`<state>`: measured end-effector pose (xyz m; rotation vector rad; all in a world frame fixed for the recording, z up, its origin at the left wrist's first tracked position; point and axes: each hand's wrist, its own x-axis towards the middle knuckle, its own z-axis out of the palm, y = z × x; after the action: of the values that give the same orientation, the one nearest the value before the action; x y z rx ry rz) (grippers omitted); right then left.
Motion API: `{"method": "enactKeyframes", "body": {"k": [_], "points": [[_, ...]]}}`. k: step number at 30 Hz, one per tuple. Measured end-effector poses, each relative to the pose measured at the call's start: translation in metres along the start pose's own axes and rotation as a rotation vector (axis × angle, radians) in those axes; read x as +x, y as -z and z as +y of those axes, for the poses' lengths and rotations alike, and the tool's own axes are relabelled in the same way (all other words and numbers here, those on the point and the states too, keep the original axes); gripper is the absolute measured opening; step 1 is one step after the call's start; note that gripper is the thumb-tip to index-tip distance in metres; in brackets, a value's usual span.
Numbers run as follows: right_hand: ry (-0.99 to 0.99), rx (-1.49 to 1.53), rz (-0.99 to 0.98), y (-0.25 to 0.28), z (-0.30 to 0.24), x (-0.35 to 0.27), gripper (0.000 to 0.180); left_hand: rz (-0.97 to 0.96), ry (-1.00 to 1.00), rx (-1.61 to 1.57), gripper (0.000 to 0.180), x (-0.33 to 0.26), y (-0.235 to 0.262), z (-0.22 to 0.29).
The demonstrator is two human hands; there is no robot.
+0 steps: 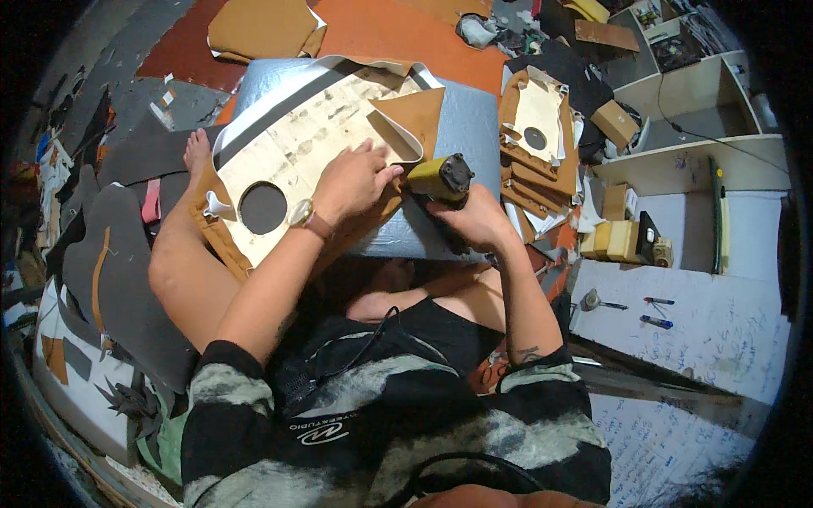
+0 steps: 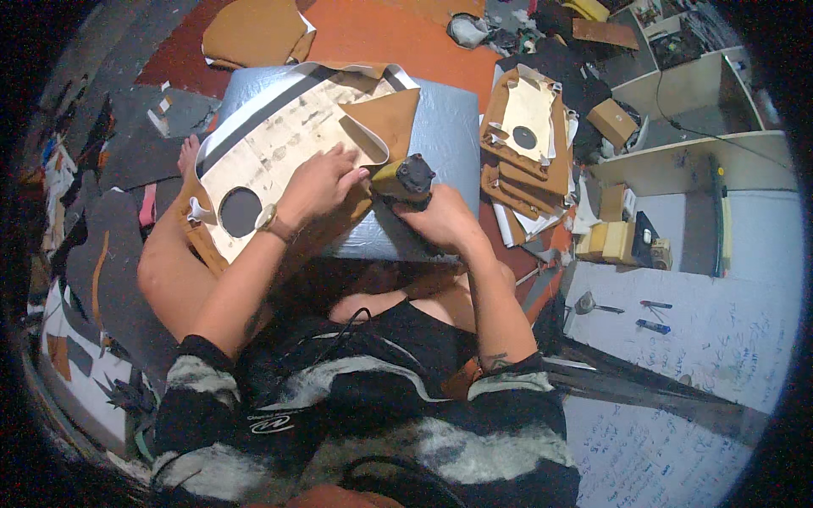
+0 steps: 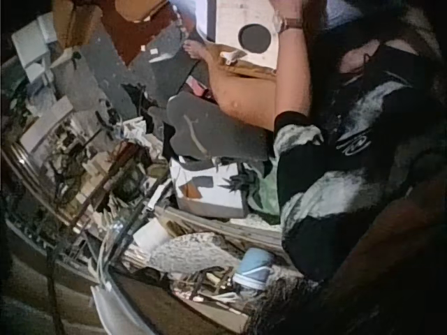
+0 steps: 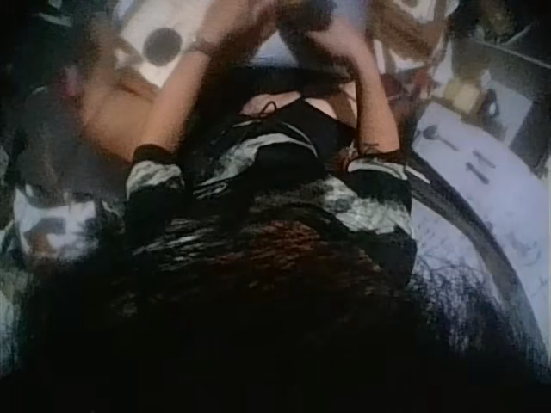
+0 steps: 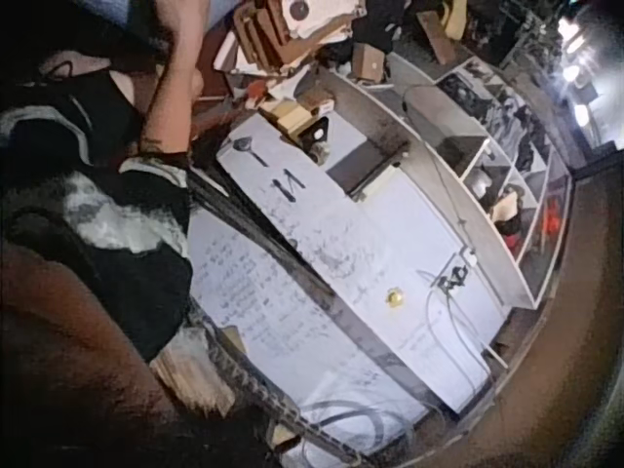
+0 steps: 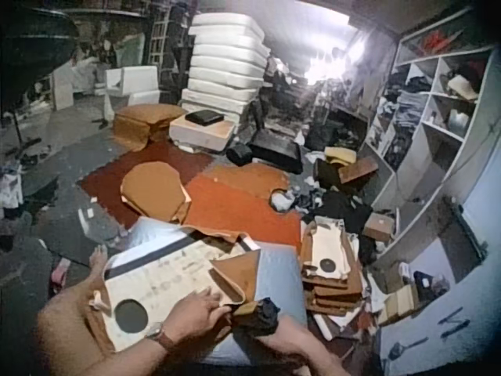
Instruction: The person sits on the floor and uses a staple gun to attach a light brown fabric cover to a rectangular foam cushion. They repeatedly staple along the edges, adjusting the fabric with their hands to secure it to the cushion.
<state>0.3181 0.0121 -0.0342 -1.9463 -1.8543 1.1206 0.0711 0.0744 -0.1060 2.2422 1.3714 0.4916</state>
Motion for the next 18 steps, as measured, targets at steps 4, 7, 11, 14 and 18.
{"method": "enactKeyframes", "body": {"k": [4,7,11,14,18], "points": [[-0.094,0.046,-0.079,0.001,-0.004,-0.003,0.048,-0.120,0.168,0.163,0.062,-0.038,0.022,0.019],[-0.079,0.025,-0.067,-0.004,-0.004,-0.005,0.047,-0.103,0.118,0.141,0.053,-0.054,0.016,0.012],[-0.049,0.128,-0.178,0.007,0.002,-0.008,0.044,0.068,0.038,0.021,0.042,-0.054,0.002,0.005],[-0.013,0.241,-0.276,0.014,0.002,-0.009,0.044,0.093,0.025,0.083,0.036,-0.056,0.004,0.007],[-0.004,0.306,-0.271,0.011,0.006,-0.013,0.043,0.114,-0.057,0.190,0.030,-0.052,0.004,0.002]]}}
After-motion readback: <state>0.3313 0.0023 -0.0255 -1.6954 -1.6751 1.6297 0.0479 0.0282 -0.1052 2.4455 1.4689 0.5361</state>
